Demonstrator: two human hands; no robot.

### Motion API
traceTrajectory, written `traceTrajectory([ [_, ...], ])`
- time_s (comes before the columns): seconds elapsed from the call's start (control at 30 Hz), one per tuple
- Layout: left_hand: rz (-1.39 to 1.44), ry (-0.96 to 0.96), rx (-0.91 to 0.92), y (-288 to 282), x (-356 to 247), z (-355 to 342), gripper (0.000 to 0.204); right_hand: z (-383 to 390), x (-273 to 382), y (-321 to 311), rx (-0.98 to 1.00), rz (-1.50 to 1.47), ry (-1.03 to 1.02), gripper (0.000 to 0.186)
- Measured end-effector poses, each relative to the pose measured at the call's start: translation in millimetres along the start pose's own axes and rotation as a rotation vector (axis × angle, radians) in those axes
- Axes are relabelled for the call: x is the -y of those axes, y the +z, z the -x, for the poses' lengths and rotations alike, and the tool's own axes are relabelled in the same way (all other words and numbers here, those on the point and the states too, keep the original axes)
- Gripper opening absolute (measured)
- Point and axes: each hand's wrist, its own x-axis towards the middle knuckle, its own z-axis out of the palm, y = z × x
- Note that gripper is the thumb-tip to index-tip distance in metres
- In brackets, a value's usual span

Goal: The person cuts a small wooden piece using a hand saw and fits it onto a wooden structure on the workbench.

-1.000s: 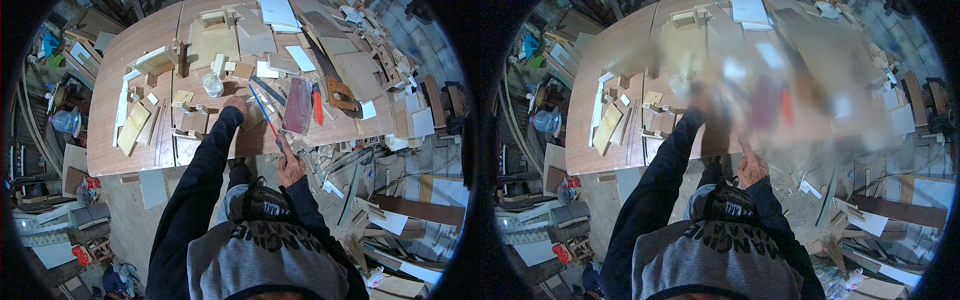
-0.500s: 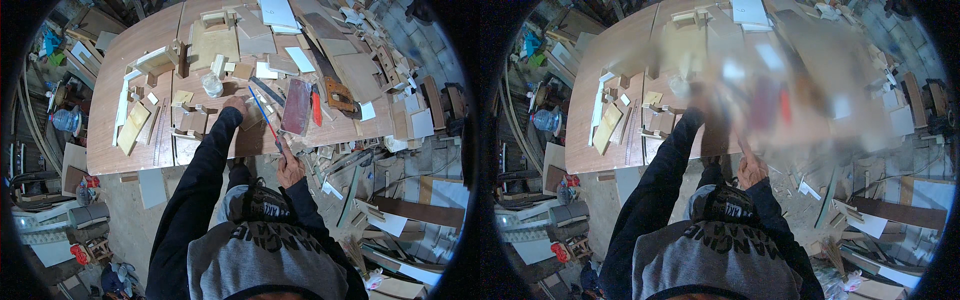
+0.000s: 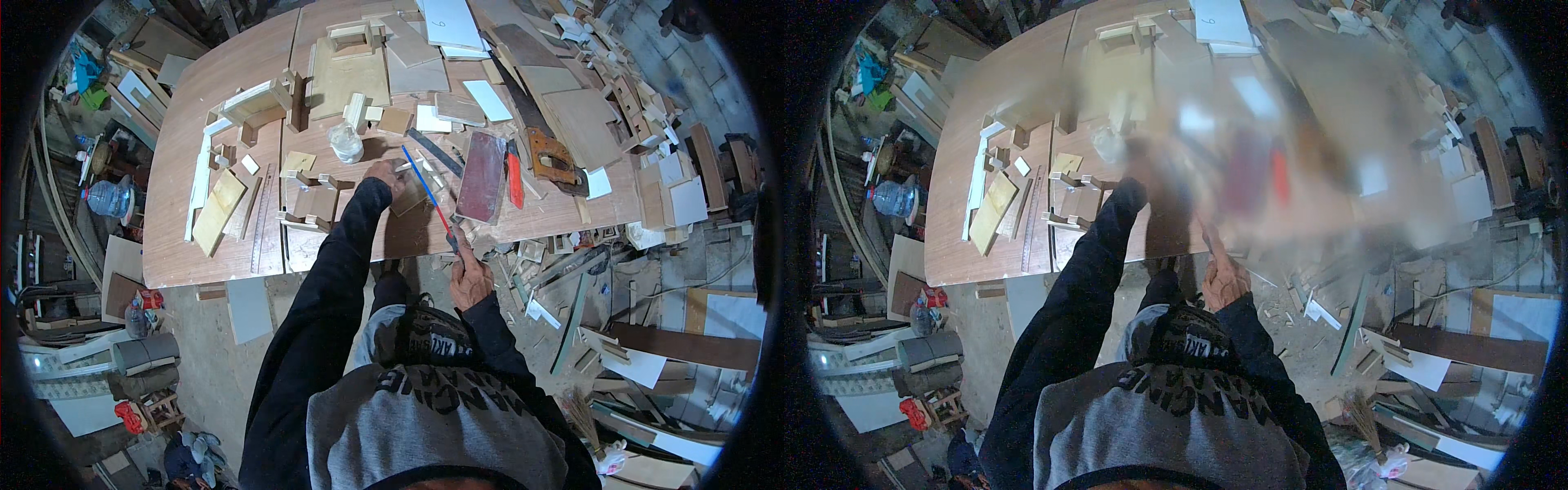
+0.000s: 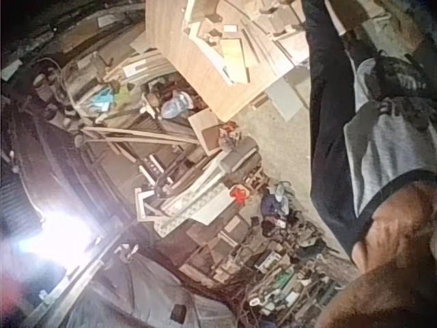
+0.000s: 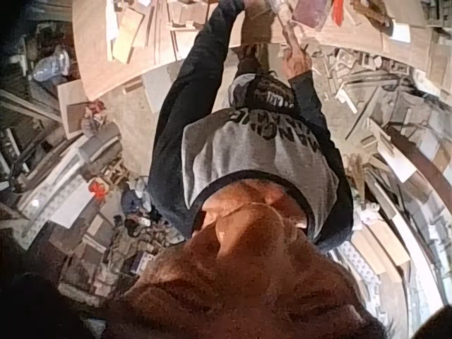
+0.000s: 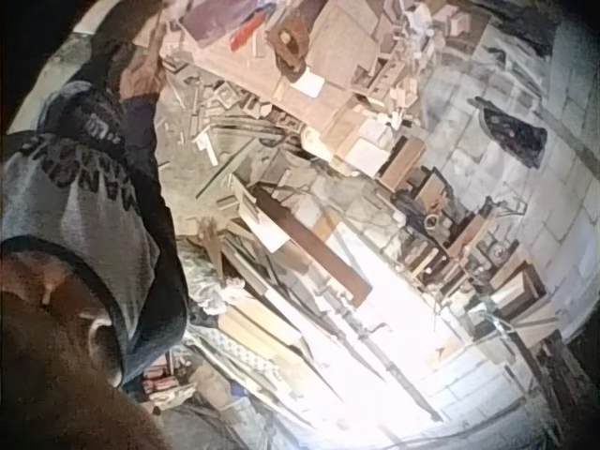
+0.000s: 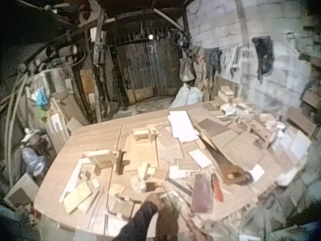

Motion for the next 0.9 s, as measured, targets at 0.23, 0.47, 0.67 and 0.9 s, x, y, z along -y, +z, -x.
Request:
traceTrajectory([
  [0.23,0.236,-0.123,-0.081,13.4,8.3,-5.5,0.045,-1.1,-4.1,3.2,-0.054,-0.028,-0.016,0.06],
  [0.47,0.262,-0.084,-0.296,35.4,26.9,-18.9,0.056,-2.2,-2.1,0.9,0.027,0.049,0.021,0.062],
  [0.67,0.279,0.06,-0.411,25.9,14.8,-13.6,0.056,-1.9,6.5,-5.2,0.031,0.065,0.015,0.065],
  [0.9,0.263,0.047,-0.421,11.9,-1.4,-5.4,0.05,0.6,12.1,-10.2,0.102,-0.021,0.084,0.064],
])
